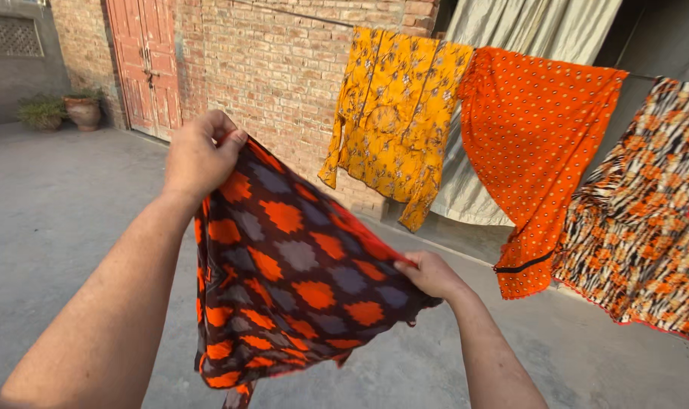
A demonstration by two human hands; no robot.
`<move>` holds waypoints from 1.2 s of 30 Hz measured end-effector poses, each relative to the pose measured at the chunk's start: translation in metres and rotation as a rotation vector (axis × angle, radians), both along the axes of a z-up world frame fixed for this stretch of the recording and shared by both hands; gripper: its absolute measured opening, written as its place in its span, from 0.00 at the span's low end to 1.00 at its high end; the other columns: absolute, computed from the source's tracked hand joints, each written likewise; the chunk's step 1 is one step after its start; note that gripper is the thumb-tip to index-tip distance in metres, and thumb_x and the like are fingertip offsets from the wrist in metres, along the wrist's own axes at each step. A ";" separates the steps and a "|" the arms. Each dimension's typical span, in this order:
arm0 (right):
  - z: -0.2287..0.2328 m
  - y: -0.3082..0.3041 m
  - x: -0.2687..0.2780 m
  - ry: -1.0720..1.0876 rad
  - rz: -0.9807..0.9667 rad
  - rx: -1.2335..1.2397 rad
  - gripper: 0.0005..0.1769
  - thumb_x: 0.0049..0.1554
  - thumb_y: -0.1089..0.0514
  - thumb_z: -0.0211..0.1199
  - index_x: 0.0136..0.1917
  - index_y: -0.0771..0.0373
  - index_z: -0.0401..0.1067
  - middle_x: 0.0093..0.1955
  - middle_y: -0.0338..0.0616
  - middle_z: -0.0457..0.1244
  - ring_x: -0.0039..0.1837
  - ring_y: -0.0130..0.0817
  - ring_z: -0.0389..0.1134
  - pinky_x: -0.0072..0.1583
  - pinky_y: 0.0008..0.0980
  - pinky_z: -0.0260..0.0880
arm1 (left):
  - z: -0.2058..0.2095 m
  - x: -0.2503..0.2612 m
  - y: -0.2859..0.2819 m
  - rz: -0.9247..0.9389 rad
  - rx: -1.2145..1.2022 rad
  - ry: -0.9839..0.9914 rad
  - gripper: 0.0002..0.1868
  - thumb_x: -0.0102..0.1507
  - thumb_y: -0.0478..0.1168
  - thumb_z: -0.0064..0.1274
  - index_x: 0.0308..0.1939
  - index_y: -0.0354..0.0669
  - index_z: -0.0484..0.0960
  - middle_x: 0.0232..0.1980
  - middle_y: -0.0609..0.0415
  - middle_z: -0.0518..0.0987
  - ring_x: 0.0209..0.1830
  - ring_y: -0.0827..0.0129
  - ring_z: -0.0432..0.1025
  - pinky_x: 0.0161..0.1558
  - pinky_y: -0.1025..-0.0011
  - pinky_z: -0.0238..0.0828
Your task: The person hangs laundry by taking garments out of a bucket one by one, unfolding them by hand, and draping them over a clothesline.
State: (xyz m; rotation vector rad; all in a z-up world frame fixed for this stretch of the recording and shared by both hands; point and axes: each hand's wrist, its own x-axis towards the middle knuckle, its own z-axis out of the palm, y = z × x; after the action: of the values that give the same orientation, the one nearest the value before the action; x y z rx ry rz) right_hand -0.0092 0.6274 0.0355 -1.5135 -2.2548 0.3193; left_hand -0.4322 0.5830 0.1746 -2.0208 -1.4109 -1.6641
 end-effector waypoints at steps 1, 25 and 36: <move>-0.002 0.014 -0.004 0.000 0.011 -0.002 0.15 0.64 0.47 0.61 0.53 0.61 0.78 0.44 0.50 0.71 0.46 0.38 0.68 0.55 0.36 0.71 | 0.000 -0.008 0.009 0.104 0.043 -0.056 0.10 0.66 0.44 0.61 0.41 0.40 0.80 0.36 0.48 0.82 0.35 0.58 0.76 0.40 0.61 0.71; 0.012 0.336 -0.166 -0.149 -0.479 0.058 0.25 0.60 0.40 0.53 0.62 0.54 0.76 0.63 0.50 0.69 0.63 0.51 0.70 0.61 0.50 0.70 | 0.048 -0.148 0.273 0.277 0.218 -0.092 0.09 0.68 0.42 0.58 0.44 0.41 0.79 0.40 0.45 0.82 0.39 0.51 0.77 0.40 0.57 0.71; 0.173 0.335 -0.221 1.631 0.539 0.443 0.16 0.74 0.56 0.52 0.68 0.66 0.70 0.61 0.44 0.68 0.62 0.36 0.70 0.68 0.37 0.71 | 0.049 -0.202 0.401 0.007 0.061 0.444 0.12 0.56 0.30 0.51 0.31 0.54 0.86 0.45 0.56 0.80 0.44 0.53 0.78 0.43 0.56 0.74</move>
State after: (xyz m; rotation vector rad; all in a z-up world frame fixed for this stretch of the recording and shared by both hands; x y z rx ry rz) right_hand -0.2302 0.9624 0.2089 -0.0684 -1.1139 0.7554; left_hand -0.6338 0.9839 0.2240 -2.1673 -1.1918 -1.1374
